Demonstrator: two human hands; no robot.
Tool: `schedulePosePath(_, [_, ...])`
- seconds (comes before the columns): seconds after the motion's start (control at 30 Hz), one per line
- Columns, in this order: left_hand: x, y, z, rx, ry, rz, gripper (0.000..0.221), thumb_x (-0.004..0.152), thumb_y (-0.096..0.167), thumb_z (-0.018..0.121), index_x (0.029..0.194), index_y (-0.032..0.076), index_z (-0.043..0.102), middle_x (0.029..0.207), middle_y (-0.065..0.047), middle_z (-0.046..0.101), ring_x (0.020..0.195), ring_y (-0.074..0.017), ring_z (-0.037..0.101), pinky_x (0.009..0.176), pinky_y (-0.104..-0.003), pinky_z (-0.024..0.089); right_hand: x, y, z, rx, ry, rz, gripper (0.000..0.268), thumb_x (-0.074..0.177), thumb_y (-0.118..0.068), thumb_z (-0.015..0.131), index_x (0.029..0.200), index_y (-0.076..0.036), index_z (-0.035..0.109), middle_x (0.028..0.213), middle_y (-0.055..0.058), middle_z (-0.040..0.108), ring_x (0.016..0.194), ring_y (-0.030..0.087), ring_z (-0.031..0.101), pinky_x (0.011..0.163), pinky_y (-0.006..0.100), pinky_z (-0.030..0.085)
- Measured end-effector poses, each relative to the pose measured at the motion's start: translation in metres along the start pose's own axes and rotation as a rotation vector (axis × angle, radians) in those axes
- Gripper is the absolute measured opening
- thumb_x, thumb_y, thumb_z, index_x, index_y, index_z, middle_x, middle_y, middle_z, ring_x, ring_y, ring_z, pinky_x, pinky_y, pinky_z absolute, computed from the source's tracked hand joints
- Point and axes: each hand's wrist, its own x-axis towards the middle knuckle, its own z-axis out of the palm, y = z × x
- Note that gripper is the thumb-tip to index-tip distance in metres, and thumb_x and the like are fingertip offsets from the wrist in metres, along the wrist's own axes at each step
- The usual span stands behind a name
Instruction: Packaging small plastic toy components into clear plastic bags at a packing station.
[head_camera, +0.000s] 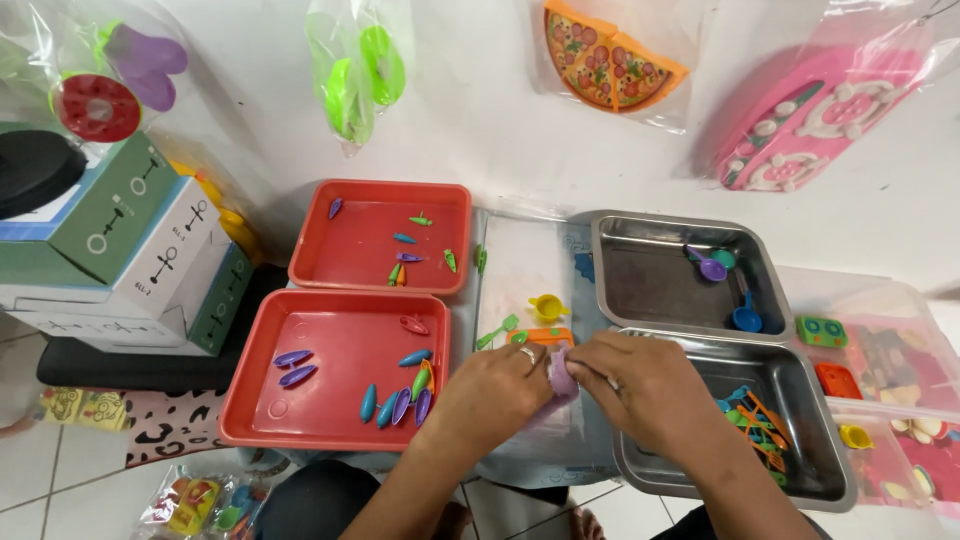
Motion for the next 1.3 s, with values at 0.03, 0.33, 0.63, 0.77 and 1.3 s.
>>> schedulePosePath(0.03, [0.000, 0.000, 0.001, 0.003, 0.001, 0.056, 0.019, 0.082, 0.013, 0.074, 0.096, 0.002, 0.068, 0.086, -0.011, 0.068, 0.071, -0.0217, 0.064, 0.071, -0.034, 0.055, -0.002, -0.001, 0.001, -0.038, -0.021, 0.004, 0.007, 0.082, -0.012, 0.072, 0.088, -0.012, 0.076, 0.075, -0.002, 0.071, 0.051, 0.019, 0.057, 0.052, 0.033, 0.047])
schedulePosePath(0.33, [0.019, 0.010, -0.025, -0.267, 0.377, -0.106, 0.024, 0.077, 0.006, 0.081, 0.099, 0.000, 0.074, 0.088, -0.011, 0.074, 0.054, -0.0131, 0.056, 0.044, -0.027, 0.041, -0.006, -0.001, 0.021, 0.430, 0.254, 0.080, 0.011, 0.085, -0.004, 0.072, 0.094, 0.000, 0.078, 0.070, 0.005, 0.072, 0.055, 0.010, 0.057, 0.051, 0.023, 0.045])
schedulePosePath(0.63, [0.007, 0.024, 0.008, -1.304, 0.638, -0.969, 0.014, 0.095, 0.002, 0.060, 0.092, -0.004, 0.073, 0.082, -0.010, 0.072, 0.068, -0.0105, 0.061, 0.059, -0.023, 0.051, -0.008, -0.017, 0.057, 0.347, 0.406, -0.051, 0.025, 0.083, 0.001, 0.073, 0.108, 0.001, 0.076, 0.095, 0.010, 0.076, 0.074, 0.015, 0.066, 0.066, 0.025, 0.053])
schedulePosePath(0.77, [-0.003, 0.014, 0.038, -1.768, 0.543, -1.049, 0.017, 0.100, 0.014, 0.061, 0.097, -0.002, 0.068, 0.081, -0.008, 0.064, 0.068, -0.0115, 0.056, 0.062, -0.028, 0.049, 0.002, -0.012, 0.056, -0.014, 0.391, -0.104, 0.030, 0.076, 0.005, 0.075, 0.104, -0.005, 0.079, 0.093, 0.001, 0.070, 0.072, 0.013, 0.058, 0.060, 0.026, 0.047])
schedulePosePath(1.3, [0.018, 0.025, -0.007, -0.776, 0.259, -0.648, 0.011, 0.096, 0.004, 0.053, 0.098, 0.002, 0.063, 0.067, -0.006, 0.061, 0.054, -0.0137, 0.049, 0.051, -0.033, 0.044, 0.002, 0.013, 0.039, 0.607, 0.217, 0.341, 0.028, 0.081, -0.001, 0.080, 0.108, -0.001, 0.074, 0.077, 0.005, 0.070, 0.062, 0.011, 0.065, 0.059, 0.023, 0.063])
